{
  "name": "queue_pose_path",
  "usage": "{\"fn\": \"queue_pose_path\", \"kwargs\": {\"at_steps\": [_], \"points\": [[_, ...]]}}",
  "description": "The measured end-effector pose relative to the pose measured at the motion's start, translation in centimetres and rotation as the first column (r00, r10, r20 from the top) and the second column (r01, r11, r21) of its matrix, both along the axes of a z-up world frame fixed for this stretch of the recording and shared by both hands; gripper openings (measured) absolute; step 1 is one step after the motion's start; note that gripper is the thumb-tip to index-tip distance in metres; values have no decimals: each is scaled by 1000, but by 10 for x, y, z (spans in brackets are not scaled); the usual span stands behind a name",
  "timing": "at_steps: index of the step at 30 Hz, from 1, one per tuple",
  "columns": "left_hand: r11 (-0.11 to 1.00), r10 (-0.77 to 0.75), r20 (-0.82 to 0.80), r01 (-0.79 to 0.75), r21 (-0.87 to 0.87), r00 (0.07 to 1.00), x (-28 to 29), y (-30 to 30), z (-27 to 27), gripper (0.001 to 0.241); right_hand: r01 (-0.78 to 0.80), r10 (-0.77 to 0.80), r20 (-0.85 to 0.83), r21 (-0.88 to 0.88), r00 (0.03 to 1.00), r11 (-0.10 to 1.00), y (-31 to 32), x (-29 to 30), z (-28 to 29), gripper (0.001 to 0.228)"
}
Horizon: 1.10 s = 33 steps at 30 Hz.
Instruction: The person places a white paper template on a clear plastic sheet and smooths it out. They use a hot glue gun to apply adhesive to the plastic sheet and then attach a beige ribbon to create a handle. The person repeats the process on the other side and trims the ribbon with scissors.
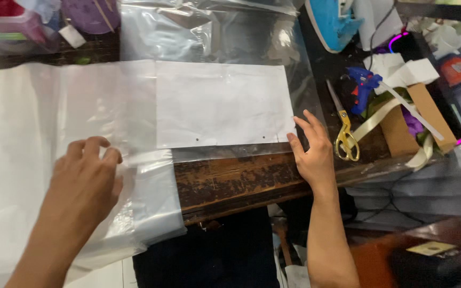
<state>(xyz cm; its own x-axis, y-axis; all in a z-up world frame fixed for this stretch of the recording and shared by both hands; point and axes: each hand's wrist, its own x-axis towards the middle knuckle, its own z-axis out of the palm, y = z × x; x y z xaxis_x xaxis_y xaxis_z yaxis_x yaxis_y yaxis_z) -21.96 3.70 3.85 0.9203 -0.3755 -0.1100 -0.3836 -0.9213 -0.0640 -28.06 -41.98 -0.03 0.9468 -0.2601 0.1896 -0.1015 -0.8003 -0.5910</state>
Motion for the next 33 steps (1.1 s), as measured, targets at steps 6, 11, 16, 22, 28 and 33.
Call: {"fn": "queue_pose_path", "kwargs": {"at_steps": [6,11,16,22,28,33], "points": [[908,-158,32,158,-388,987,41,-63,9,28,44,12,252,-214,968,976,-30,8,-15,29],[894,-93,304,214,-394,948,68,-74,-51,31,12,31,274,-154,961,988,-33,15,-41,26],[847,-17,330,189,-497,944,65,-70,-50,21,15,41,294,-186,955,982,-39,18,-48,25],[843,-14,351,200,-499,936,71,-63,-69,18,-3,47,205,-208,978,978,-38,23,-35,28],[828,56,303,125,-546,951,71,-64,-59,22,-251,292,124,-270,948,930,-14,93,6,27],[860,38,336,140,-490,941,77,-57,-65,16,-630,633,140,-72,761,773,78,194,8,20]]}}
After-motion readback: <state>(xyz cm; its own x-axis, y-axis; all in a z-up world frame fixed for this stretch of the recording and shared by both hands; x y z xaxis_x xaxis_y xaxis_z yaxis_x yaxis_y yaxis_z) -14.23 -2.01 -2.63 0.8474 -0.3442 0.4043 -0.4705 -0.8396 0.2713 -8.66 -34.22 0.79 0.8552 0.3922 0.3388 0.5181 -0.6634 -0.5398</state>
